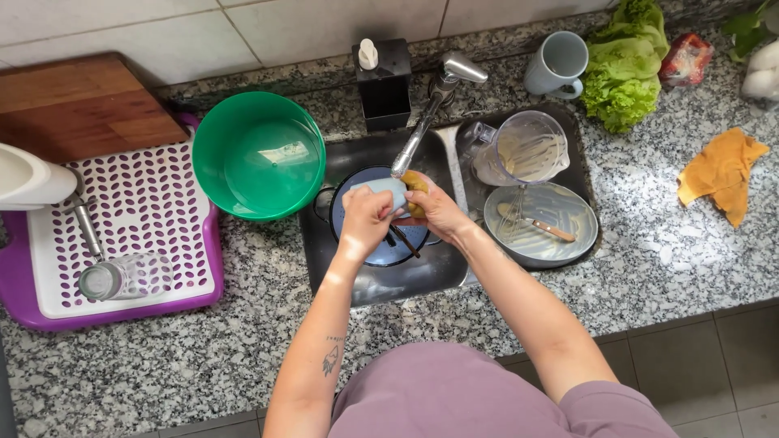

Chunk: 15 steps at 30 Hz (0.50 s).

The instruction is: The person washes various kitchen items in a sink using a sponge and running water. They clean a glass, two mugs, a whisk, a spoon, and a bowl, placing each item into a drying rack after rinsing.

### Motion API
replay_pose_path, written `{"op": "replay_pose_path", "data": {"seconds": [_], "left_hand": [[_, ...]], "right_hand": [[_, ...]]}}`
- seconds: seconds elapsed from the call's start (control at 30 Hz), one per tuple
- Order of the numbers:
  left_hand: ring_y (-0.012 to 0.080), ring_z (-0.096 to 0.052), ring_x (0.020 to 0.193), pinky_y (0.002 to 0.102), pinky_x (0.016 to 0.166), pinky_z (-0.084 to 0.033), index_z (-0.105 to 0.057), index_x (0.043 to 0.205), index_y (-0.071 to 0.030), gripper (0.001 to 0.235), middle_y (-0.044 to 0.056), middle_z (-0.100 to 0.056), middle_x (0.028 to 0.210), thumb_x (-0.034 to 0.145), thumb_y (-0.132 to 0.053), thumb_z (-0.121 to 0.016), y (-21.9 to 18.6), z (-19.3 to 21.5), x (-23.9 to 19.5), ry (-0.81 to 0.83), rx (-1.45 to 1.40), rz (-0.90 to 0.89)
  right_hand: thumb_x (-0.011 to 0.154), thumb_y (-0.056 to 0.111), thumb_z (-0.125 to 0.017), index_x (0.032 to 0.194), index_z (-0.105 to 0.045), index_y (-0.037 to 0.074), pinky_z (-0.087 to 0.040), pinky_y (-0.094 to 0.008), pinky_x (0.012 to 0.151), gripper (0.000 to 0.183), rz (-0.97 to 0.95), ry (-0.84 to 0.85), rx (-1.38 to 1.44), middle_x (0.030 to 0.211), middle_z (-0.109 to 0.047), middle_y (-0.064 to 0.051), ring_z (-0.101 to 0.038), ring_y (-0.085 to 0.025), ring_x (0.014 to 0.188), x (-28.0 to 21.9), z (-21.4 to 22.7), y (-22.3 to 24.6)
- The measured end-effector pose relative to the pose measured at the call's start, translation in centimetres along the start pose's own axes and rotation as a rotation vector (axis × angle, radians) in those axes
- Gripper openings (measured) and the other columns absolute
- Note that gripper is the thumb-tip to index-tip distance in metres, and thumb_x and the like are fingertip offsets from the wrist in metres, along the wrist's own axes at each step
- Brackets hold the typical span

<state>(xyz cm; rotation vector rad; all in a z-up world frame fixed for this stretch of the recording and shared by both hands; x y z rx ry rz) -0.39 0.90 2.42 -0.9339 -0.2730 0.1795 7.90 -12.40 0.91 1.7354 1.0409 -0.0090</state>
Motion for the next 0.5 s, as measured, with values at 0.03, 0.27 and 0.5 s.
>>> {"op": "replay_pose_path", "data": {"seconds": [0.03,0.27,0.5], "left_hand": [[0.0178,-0.04,0.06,0.033,0.082,-0.026,-0.028,0.056,-0.02,0.049,-0.006,-0.027,0.046,0.074,-0.02,-0.074,-0.1,0.3,-0.1,0.001,-0.002,0.002],[0.0185,-0.042,0.061,0.032,0.082,-0.028,-0.029,0.058,-0.019,0.048,-0.003,-0.027,0.047,0.074,-0.023,-0.074,-0.4,1.0,0.0,-0.03,-0.013,0.0],[0.0162,-0.043,0.06,0.031,0.079,-0.031,-0.029,0.058,-0.021,0.047,-0.006,-0.029,0.049,0.069,-0.018,-0.074,1.6,-0.8,-0.3,0.027,0.131,-0.225]], "right_hand": [[0.084,0.013,-0.061,0.132,-0.044,0.015,-0.059,-0.05,0.066,0.051,-0.003,-0.002,0.0,0.109,-0.055,-0.011,-0.066,-0.028,0.076,-0.6,-0.2,0.4],[0.081,0.008,-0.066,0.131,-0.047,0.016,-0.058,-0.053,0.072,0.054,-0.021,-0.011,0.049,0.11,-0.055,-0.009,-0.064,-0.028,0.086,-0.5,-0.3,0.8],[0.084,0.027,-0.066,0.127,-0.049,0.017,-0.06,-0.052,0.064,0.047,-0.1,-0.03,0.064,0.105,-0.057,-0.008,-0.062,-0.024,0.083,-1.2,-1.6,1.4]]}}
Point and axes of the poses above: each hand's wrist, its own x-axis towards the middle knuckle, its own z-axis out of the back of the hand, y = z × x, the point moved 1 cm from there along x, towards the middle knuckle
